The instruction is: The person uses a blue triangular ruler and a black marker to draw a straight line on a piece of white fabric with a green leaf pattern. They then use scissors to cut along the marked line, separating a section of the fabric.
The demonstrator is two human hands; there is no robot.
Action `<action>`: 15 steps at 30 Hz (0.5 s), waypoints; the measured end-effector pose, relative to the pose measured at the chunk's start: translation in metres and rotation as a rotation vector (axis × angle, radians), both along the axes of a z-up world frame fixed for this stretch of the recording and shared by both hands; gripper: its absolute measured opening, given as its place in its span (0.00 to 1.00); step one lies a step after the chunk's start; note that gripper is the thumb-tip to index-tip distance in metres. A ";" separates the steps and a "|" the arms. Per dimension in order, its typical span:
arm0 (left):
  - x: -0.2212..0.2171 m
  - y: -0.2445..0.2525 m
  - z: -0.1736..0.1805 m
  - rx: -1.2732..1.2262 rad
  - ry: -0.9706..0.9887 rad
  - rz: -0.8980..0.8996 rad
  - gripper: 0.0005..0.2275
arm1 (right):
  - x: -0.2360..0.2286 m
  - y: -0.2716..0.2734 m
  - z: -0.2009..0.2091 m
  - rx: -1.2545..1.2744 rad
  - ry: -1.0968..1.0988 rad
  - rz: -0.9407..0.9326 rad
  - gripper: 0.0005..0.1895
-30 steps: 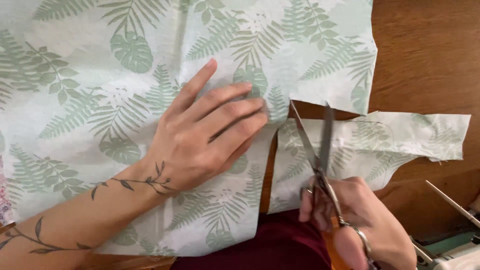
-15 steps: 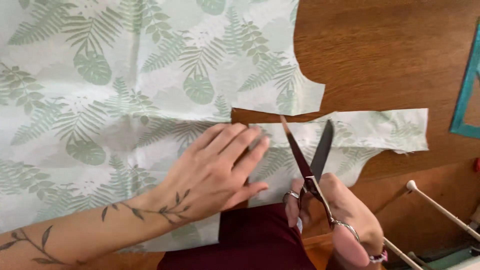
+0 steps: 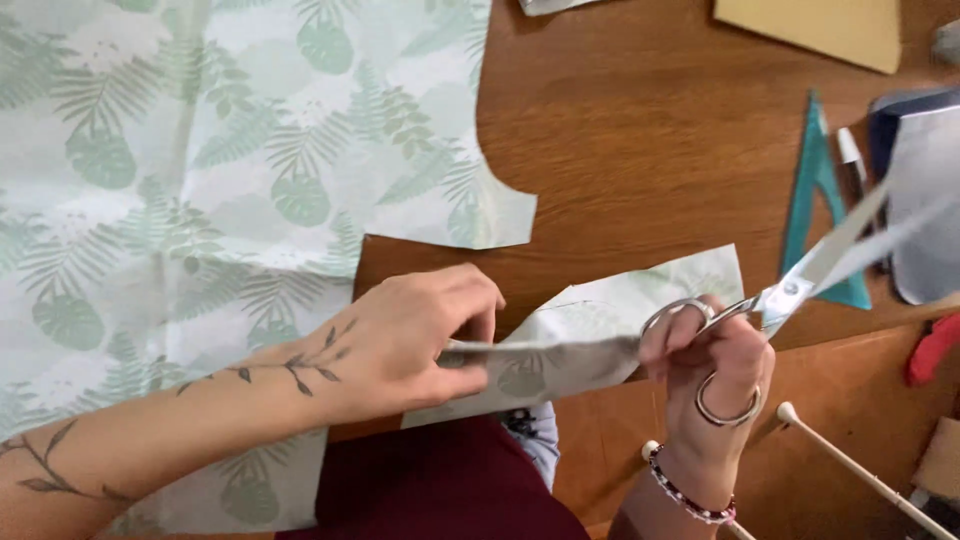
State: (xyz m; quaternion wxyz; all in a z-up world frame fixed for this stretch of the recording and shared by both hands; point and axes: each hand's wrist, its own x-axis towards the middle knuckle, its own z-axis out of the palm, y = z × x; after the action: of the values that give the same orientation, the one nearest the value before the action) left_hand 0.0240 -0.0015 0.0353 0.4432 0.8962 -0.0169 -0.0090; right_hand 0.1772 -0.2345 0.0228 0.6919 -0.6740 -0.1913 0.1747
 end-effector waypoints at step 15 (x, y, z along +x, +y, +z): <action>-0.009 0.054 0.024 -0.443 0.062 0.799 0.12 | 0.017 -0.011 -0.019 0.002 -0.006 -0.019 0.26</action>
State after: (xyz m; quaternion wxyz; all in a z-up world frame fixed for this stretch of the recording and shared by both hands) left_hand 0.0146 0.0525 0.0597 0.5934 0.7152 0.3418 0.1398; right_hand 0.1943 -0.2460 0.0041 0.6935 -0.6756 -0.1870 0.1659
